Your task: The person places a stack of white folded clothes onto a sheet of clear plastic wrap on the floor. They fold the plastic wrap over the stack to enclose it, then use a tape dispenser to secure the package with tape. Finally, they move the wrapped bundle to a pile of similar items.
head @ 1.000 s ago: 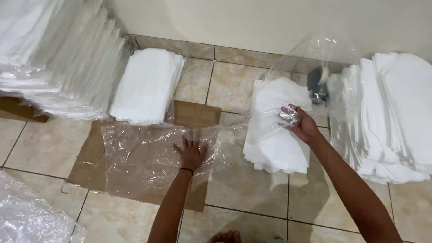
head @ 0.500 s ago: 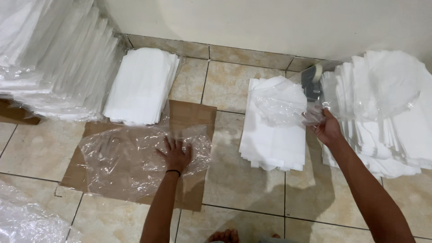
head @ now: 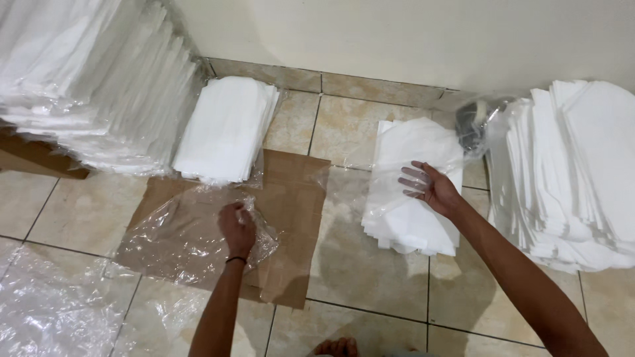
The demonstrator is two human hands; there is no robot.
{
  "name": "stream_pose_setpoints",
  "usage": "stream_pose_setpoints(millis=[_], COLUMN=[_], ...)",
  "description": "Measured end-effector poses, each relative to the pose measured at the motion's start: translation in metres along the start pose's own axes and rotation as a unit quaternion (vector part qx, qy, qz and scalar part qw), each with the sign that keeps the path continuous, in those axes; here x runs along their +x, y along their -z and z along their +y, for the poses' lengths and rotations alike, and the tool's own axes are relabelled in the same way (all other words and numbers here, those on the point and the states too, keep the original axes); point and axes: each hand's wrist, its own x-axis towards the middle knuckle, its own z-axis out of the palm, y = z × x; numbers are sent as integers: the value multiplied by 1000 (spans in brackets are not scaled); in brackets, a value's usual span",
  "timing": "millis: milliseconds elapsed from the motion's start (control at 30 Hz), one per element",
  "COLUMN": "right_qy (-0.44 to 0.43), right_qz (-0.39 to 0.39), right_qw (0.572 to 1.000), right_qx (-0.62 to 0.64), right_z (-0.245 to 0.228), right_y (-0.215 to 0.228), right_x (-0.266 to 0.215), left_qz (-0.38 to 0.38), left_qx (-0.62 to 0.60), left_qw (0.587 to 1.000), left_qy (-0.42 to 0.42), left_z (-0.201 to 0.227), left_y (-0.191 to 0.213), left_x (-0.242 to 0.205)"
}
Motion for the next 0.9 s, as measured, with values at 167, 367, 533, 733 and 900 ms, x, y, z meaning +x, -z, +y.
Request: stream_pose_setpoints(millis=[167, 367, 533, 733, 900], right_qy=[-32, -70, -64, 28, 42], right_qz=[-57, -87, -33, 73, 55], right_qw=[998, 991, 994, 993, 988], right_qx=[-22, -74, -83, -89, -137], right_z=[13, 20, 33, -8, -34], right_y=[-47, -64, -42, -71, -87], right_x=[3, 8, 38, 8, -7], left_qz=[-277, -338, -336, -194, -197], left_qx=[-415, -599, -639, -697, -732], left_qw=[757, 506, 516, 527, 496], left_qy=[422, 521, 461, 446, 424], left_z=[100, 177, 144, 97, 116], left_y=[-42, 7, 3, -23, -11], left_x=[29, 73, 60, 44, 49])
